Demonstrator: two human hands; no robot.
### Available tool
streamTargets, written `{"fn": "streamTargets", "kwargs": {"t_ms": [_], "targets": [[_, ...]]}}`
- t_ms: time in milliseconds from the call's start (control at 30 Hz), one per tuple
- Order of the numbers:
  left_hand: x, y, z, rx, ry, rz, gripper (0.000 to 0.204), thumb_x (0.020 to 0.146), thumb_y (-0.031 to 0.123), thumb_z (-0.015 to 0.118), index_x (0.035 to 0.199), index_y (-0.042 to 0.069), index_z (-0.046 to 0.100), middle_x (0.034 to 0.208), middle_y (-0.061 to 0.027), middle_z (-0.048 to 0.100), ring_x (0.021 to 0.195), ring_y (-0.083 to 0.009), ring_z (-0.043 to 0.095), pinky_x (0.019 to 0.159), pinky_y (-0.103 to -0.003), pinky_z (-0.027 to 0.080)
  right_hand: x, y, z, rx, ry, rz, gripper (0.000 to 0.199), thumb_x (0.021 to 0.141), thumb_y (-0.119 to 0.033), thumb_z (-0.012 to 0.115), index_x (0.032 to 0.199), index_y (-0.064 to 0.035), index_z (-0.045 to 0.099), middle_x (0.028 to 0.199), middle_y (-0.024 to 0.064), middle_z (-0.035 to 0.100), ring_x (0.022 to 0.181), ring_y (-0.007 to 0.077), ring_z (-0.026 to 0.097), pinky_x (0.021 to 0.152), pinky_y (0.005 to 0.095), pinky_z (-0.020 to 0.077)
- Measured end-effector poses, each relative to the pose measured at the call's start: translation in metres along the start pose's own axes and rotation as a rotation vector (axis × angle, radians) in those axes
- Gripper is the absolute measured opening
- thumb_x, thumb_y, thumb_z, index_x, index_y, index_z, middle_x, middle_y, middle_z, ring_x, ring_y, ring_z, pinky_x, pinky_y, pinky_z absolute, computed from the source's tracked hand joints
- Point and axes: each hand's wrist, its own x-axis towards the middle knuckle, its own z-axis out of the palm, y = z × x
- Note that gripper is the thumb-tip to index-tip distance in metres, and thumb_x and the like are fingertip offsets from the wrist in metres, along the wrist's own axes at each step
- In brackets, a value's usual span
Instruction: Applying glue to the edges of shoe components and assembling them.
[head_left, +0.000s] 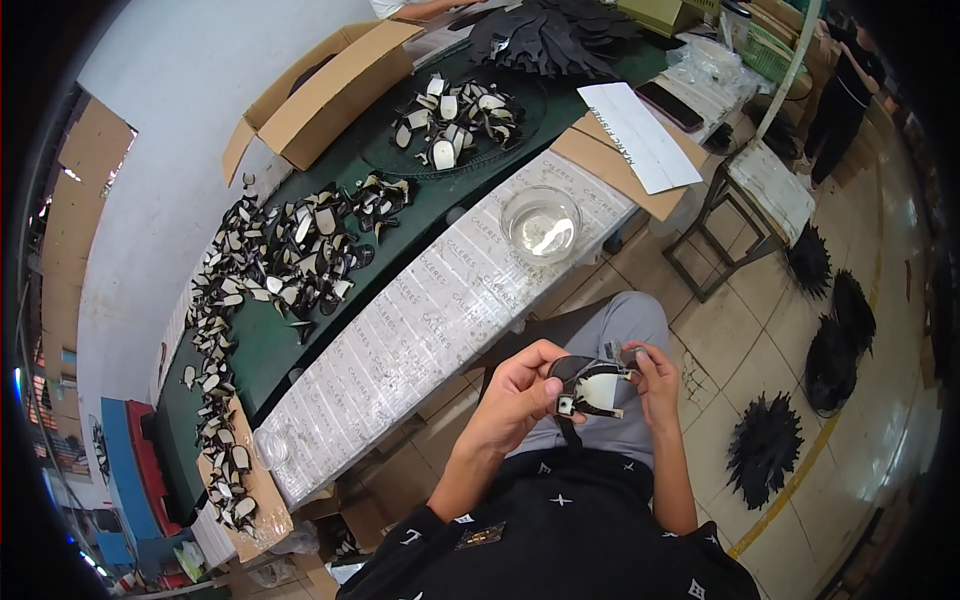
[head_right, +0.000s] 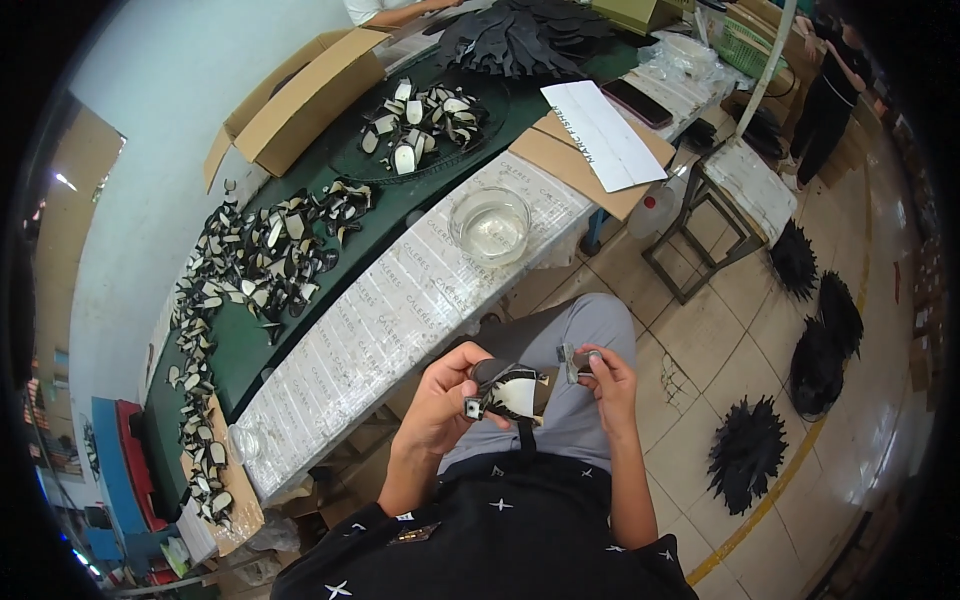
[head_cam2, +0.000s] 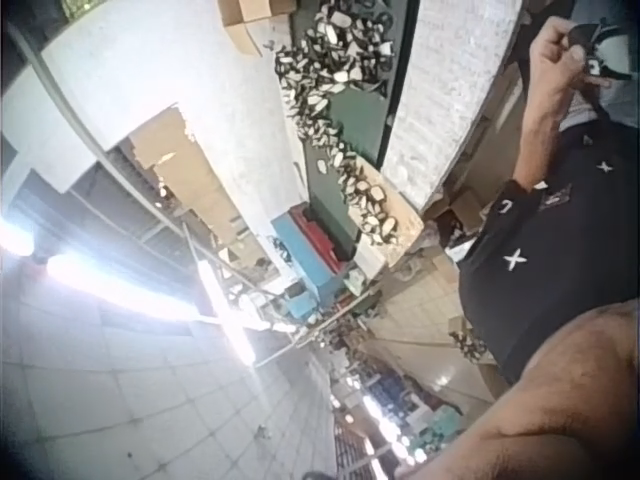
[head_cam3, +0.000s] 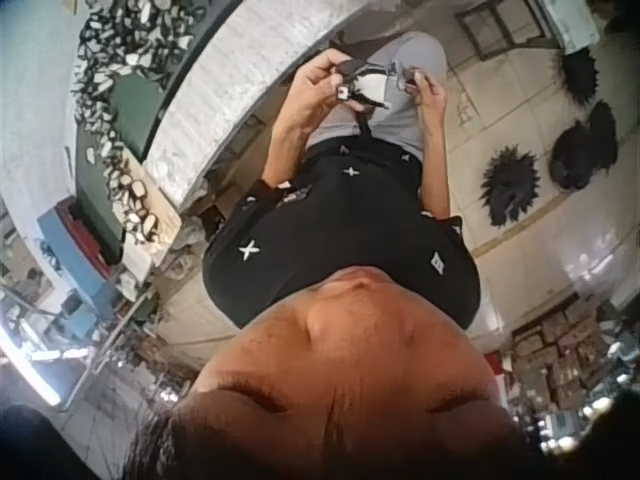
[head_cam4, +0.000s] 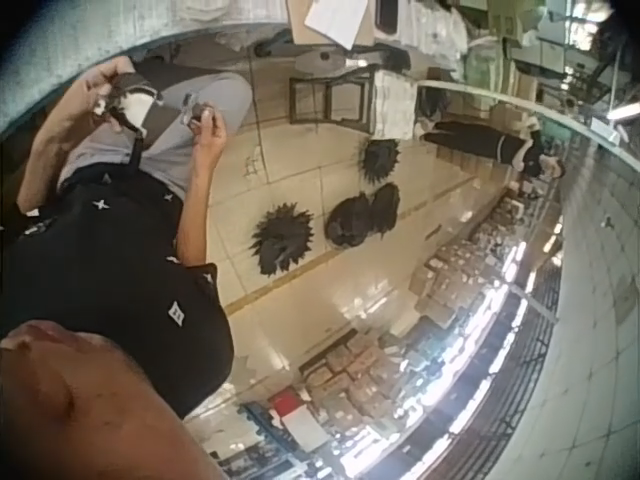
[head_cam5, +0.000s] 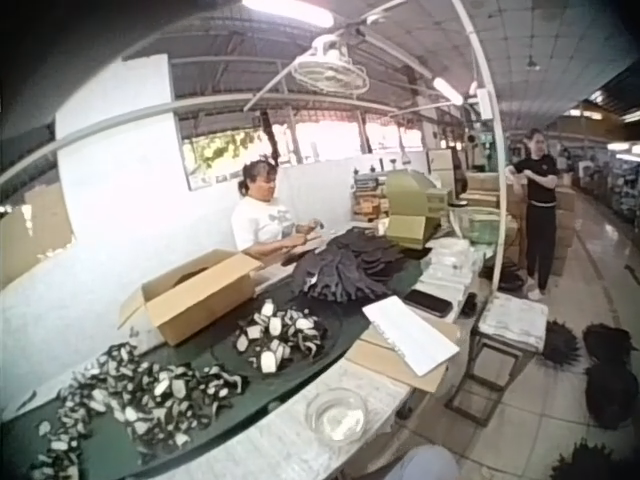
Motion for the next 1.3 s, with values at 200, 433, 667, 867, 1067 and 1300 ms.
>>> {"fn": "streamTargets", "kwargs": {"t_ms": [200,433,667,867,1067,1300], "targets": [[0.015,0.026,-0.006,-0.052,-0.045,0.062,0.034,0.088,0.016,0.067,0.112,-0.004,0.053,0.098,-0.0120,0.063,0.082,-0.0166,0.065,0.069,-0.032,0.058,0.032,0.060,-0.016,0.085,0.040,0.151,0.026,0.095,-0.017,0.056,0.115,-0.0008,0.061,0.102,0.0065,0.066,0.085,0.0110,0.062,0.071,0.0254,0.0523],[0.031,0.036,-0.014,-0.103,-0.094,-0.064,0.040,0.085,0.017,0.070,0.113,-0.007,0.055,0.094,-0.0109,0.064,0.077,-0.0145,0.064,0.066,-0.029,0.057,0.051,0.066,-0.023,0.207,0.085,0.254,0.029,0.094,-0.017,0.057,0.117,0.0008,0.057,0.096,0.0070,0.065,0.083,0.0138,0.062,0.075,0.0338,0.0553],[0.044,0.037,-0.015,-0.082,-0.121,-0.052,0.038,0.084,0.013,0.071,0.113,-0.008,0.058,0.096,-0.0088,0.065,0.085,-0.0107,0.062,0.075,-0.024,0.051,0.056,0.061,-0.020,0.213,0.098,0.252,0.029,0.095,-0.017,0.057,0.117,0.0008,0.057,0.097,0.0074,0.065,0.084,0.0141,0.063,0.074,0.0332,0.0555],[0.051,0.047,-0.017,0.012,-0.091,-0.025,0.041,0.082,0.020,0.074,0.105,-0.010,0.059,0.093,-0.0161,0.062,0.078,-0.0198,0.064,0.063,-0.028,0.055,0.057,0.066,-0.024,0.218,0.087,0.262,0.029,0.095,-0.017,0.056,0.118,0.0009,0.057,0.097,0.0074,0.064,0.084,0.0145,0.063,0.075,0.0334,0.0558],[0.101,0.115,-0.028,0.840,-0.159,-0.074,0.025,0.084,0.018,0.072,0.102,0.001,0.068,0.093,-0.0044,0.066,0.083,-0.0087,0.060,0.074,-0.023,0.047,0.055,0.070,-0.030,0.206,0.104,0.252,0.029,0.095,-0.017,0.057,0.117,0.0017,0.056,0.097,0.0089,0.064,0.085,0.0171,0.064,0.077,0.0355,0.0562],[0.166,0.231,-0.108,2.012,0.817,0.937,0.049,0.090,0.030,0.063,0.126,-0.001,0.054,0.122,-0.0199,0.058,0.113,-0.0318,0.055,0.097,-0.039,0.042,0.053,0.067,-0.017,0.237,0.073,0.171,0.026,0.095,-0.015,0.057,0.114,0.0028,0.058,0.098,0.0105,0.064,0.086,0.0196,0.064,0.077,0.0370,0.0561]]}}
